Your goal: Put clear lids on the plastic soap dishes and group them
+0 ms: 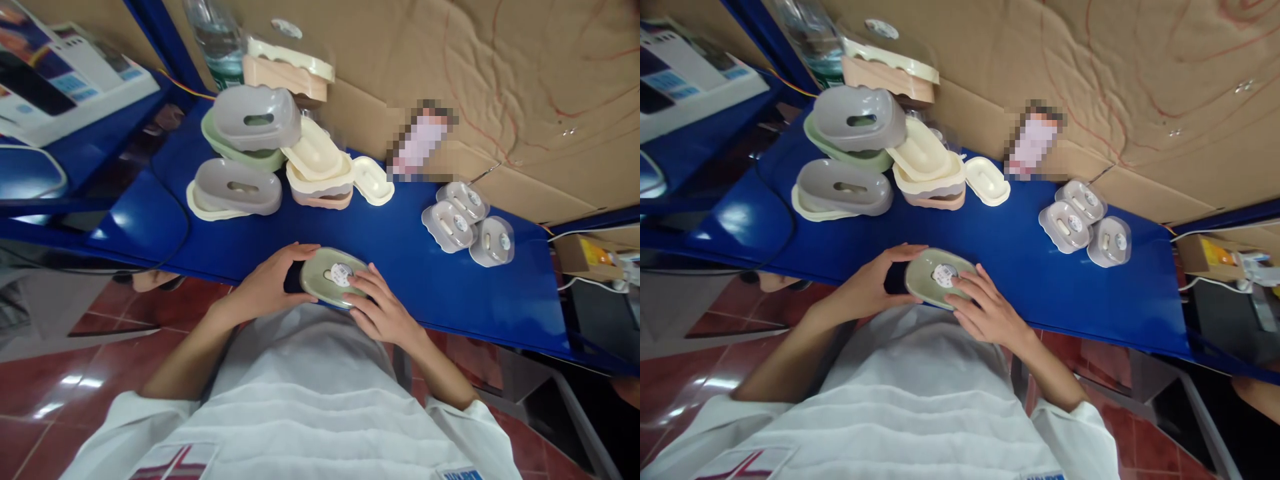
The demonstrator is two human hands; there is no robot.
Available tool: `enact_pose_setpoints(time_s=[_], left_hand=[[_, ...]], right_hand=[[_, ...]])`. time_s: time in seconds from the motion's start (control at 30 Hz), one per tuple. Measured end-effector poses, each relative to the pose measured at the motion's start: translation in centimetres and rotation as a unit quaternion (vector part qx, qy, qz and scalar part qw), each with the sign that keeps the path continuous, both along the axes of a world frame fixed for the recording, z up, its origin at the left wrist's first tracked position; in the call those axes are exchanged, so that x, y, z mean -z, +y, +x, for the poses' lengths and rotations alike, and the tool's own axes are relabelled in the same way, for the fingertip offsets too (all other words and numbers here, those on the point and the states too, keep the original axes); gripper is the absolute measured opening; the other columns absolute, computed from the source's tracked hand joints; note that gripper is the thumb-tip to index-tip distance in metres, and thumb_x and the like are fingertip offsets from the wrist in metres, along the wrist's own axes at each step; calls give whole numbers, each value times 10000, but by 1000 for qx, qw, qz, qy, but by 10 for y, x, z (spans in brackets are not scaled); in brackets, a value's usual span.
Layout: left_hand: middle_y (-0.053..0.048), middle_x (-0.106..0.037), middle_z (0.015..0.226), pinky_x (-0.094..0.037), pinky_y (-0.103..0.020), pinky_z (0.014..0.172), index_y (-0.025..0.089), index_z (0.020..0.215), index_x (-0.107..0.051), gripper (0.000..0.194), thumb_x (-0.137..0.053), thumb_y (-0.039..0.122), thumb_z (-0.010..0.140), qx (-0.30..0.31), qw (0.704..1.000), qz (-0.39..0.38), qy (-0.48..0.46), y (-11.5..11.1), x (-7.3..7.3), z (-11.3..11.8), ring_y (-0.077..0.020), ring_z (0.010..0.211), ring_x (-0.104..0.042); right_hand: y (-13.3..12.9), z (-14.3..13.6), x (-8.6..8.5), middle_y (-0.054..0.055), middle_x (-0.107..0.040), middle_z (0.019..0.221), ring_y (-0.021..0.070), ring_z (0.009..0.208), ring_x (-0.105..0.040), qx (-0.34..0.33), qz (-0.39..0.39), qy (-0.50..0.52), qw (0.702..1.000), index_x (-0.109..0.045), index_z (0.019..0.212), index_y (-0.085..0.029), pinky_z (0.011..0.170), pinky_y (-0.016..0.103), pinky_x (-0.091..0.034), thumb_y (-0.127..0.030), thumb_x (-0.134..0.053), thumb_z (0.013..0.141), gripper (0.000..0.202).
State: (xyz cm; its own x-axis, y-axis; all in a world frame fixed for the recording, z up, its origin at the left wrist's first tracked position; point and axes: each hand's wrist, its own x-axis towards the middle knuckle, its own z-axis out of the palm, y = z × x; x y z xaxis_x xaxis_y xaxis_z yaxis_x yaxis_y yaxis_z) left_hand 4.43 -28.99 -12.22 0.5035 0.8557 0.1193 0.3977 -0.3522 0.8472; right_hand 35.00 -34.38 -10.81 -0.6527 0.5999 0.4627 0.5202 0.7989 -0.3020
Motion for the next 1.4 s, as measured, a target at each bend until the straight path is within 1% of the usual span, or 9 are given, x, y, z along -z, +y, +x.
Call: enact_pose_setpoints(time_s=[0.1,0.23,0.37,0.47,0.7,0.9,1.1,1.23,1.4], left_hand=[[-147,-572,1645,-481,-569,1261,251,1421,-568,764,-875,645,844,-3,1000,-26,-17,-1,-2,0,-348,1517,-575],[-144,-576,1644,-460,-563,1278,246,1456,-536,796,-866,651,855,-6,1000,-22,-9,-2,-4,0,-338,1532,-560],[-136,-593,1625,-469,-552,1272,259,1468,-538,835,-868,692,835,-4,1000,-24,-7,-1,-6,-1,-337,1510,-582],[-128,-599,1623,-466,-550,1279,264,1477,-545,820,-846,703,853,-5,1000,-21,1,-1,-7,0,-330,1508,-584],[-120,-474,1720,-452,-548,1303,293,1585,-504,688,-726,579,1000,15,997,46,67,-1,0,-3,-318,1570,-509],[-103,-510,1672,-459,-551,1290,315,1526,-567,449,-610,425,1092,-81,974,181,112,9,-6,-18,-316,1544,-521],[-121,-479,1718,-345,-703,1305,318,1561,-560,493,-599,387,1074,-240,919,265,165,36,-3,-47,-402,1579,-472],[-8,-663,1541,-109,-784,1328,308,1471,-622,392,-486,435,1125,-263,903,266,212,48,2,-61,-363,1581,-477],[-52,-790,1290,-219,-689,1343,326,1235,-767,256,-545,375,1116,-239,912,278,182,41,6,-52,-299,1355,-686]], right_hand=[[2,-5,0,115,-712,1371,288,1417,-625,13,22,-20,999,-673,1422,-228,1316,614,-451,-335,-720,1055,385],[1,-8,0,116,-710,1398,275,1417,-642,45,14,-47,998,-631,1520,-258,1310,600,-459,-321,-703,1071,458],[-4,-2,-1,163,-468,1711,375,1652,-384,61,-37,-64,995,-581,1591,-294,1265,606,-512,-321,-731,1051,561],[-6,1,-2,130,-321,1810,387,1700,-262,69,-73,-66,993,-545,1625,-335,1274,601,-503,-315,-746,1040,619],[-1,32,-7,119,-465,1733,367,1658,-378,105,-58,-49,992,-567,1609,-356,1272,614,-506,-308,-765,1025,619],[4,96,-3,162,-546,1664,407,1564,-513,288,28,-87,953,-577,1605,-328,1221,662,-518,-359,-748,1035,596],[21,121,3,201,-580,1623,421,1507,-564,366,69,-118,920,-581,1594,-291,1160,671,-540,-448,-674,1073,551],[31,113,1,221,-503,1693,431,1576,-484,384,76,-127,911,-488,1668,-278,1182,721,-494,-356,-581,1116,566],[41,63,-12,174,-427,1758,388,1624,-432,286,57,-133,947,-352,1744,-306,1295,707,-380,-239,-566,1106,676]])
